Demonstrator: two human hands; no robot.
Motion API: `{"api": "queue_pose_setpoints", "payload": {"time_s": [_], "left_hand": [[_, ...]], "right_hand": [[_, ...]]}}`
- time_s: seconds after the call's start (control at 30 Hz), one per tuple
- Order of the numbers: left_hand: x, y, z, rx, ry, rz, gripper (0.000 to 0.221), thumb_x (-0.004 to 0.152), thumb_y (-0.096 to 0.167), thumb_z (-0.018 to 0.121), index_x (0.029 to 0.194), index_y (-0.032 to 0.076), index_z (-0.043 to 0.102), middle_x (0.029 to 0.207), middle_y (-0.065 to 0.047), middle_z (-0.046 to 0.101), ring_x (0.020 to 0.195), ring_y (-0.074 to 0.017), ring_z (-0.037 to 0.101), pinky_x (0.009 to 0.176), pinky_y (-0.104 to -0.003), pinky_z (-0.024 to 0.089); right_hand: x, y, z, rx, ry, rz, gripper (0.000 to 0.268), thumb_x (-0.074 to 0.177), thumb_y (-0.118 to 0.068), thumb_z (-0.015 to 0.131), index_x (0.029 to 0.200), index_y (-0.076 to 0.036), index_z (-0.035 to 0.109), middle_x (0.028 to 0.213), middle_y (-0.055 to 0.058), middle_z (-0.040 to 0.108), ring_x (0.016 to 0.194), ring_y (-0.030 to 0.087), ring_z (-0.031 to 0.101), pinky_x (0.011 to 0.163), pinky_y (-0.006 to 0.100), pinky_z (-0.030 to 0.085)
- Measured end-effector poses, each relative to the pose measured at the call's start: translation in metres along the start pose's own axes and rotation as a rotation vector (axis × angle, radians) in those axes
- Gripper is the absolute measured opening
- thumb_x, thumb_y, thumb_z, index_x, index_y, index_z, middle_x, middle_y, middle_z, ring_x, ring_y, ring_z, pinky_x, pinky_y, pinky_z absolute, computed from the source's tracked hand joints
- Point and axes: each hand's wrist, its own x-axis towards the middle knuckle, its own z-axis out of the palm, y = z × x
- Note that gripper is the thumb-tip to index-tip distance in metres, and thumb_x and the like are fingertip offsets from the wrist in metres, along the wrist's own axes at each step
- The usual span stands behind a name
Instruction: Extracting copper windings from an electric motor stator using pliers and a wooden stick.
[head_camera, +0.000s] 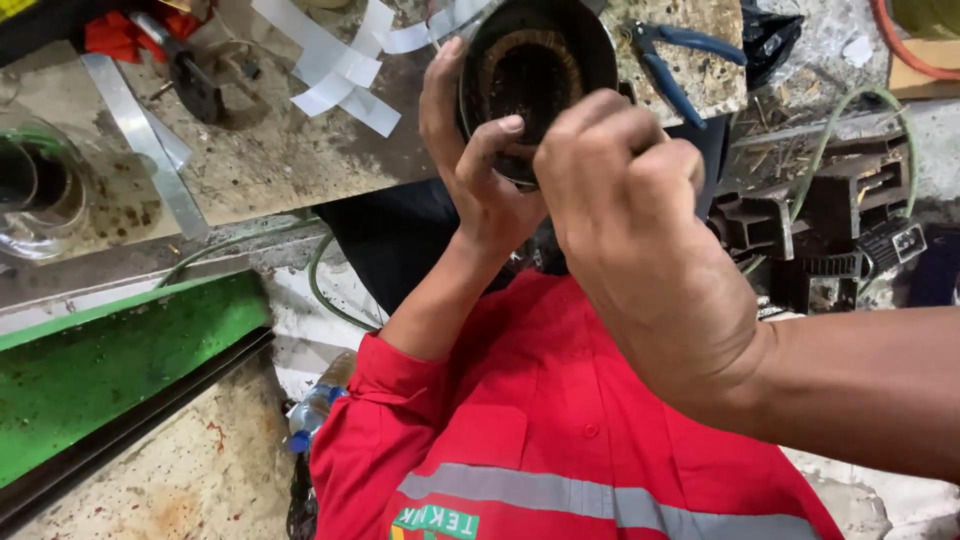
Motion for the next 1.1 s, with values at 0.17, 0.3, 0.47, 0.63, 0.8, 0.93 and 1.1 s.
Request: {"api": "queue_pose_setpoints", "payload": {"time_s": [0.17, 0.3, 0.47, 0.63, 0.8, 0.93, 1.1], "left_hand": [[-0.003, -0.007, 0.002, -0.014, -0.016, 0.022, 0.057, 0.094, 0.039, 0.088, 0.132, 0.028, 0.047, 0.167, -0.006, 0.029, 0.16, -0.0334, 0.036, 0.136, -0.06, 0.041], [0.002, -0.003, -0.002, -0.033, -0.009, 0.039, 0.064, 0.092, 0.054, 0.083, 0.136, 0.029, 0.044, 0.166, -0.008, 0.028, 0.16, -0.0326, 0.037, 0.135, -0.059, 0.043], [-0.008, -0.01, -0.002, -0.056, -0.038, 0.011, 0.06, 0.089, 0.05, 0.087, 0.131, 0.03, 0.05, 0.167, -0.006, 0.025, 0.16, -0.0348, 0.034, 0.136, -0.064, 0.04], [-0.009, -0.006, -0.001, -0.103, 0.0, -0.07, 0.057, 0.082, 0.051, 0.092, 0.122, 0.028, 0.057, 0.167, -0.001, 0.029, 0.161, -0.0278, 0.035, 0.136, -0.059, 0.042], [-0.013, -0.012, 0.001, -0.03, -0.065, -0.001, 0.072, 0.078, 0.044, 0.102, 0.129, 0.03, 0.053, 0.165, -0.003, 0.029, 0.16, -0.0316, 0.033, 0.137, -0.061, 0.033], [-0.015, -0.007, 0.003, 0.05, -0.098, 0.036, 0.074, 0.079, 0.049, 0.102, 0.129, 0.029, 0.051, 0.164, -0.005, 0.03, 0.157, -0.0345, 0.038, 0.138, -0.061, 0.03], [-0.007, 0.005, -0.002, 0.025, -0.061, -0.079, 0.064, 0.085, 0.033, 0.1, 0.129, 0.026, 0.054, 0.168, -0.007, 0.021, 0.163, -0.0318, 0.03, 0.13, -0.054, 0.052]], "right_hand": [[0.0, 0.01, 0.014, 0.104, 0.085, 0.043, 0.025, 0.108, -0.011, 0.039, 0.093, -0.012, 0.06, 0.08, 0.001, 0.044, 0.07, 0.013, 0.036, 0.065, 0.028, 0.026], [-0.008, 0.016, 0.051, 0.218, 0.21, -0.02, 0.016, 0.109, -0.014, 0.054, 0.099, -0.017, 0.066, 0.075, -0.006, 0.049, 0.065, 0.009, 0.04, 0.056, 0.024, 0.03], [-0.026, 0.003, 0.111, 0.537, -0.05, -0.094, 0.008, 0.109, -0.037, 0.058, 0.116, -0.033, 0.059, 0.093, -0.013, 0.062, 0.077, 0.011, 0.067, 0.054, 0.025, 0.05], [-0.029, -0.055, 0.155, 0.973, -0.117, -0.028, 0.035, 0.107, -0.063, 0.055, 0.122, -0.033, 0.066, 0.097, -0.014, 0.073, 0.068, 0.004, 0.073, 0.042, 0.021, 0.057], [-0.031, -0.076, 0.161, 1.604, -0.043, 0.094, 0.018, 0.091, -0.021, 0.07, 0.105, -0.011, 0.077, 0.091, 0.002, 0.079, 0.068, 0.017, 0.072, 0.058, 0.037, 0.062], [-0.035, -0.073, 0.155, 1.753, -0.344, 0.098, 0.013, 0.092, -0.026, 0.067, 0.089, -0.015, 0.073, 0.067, 0.003, 0.072, 0.052, 0.021, 0.062, 0.057, 0.039, 0.053], [-0.04, -0.067, 0.14, 1.057, 0.159, 0.211, 0.04, 0.1, -0.027, 0.082, 0.136, -0.022, 0.068, 0.109, 0.002, 0.073, 0.088, 0.015, 0.06, 0.063, 0.027, 0.054]]}}
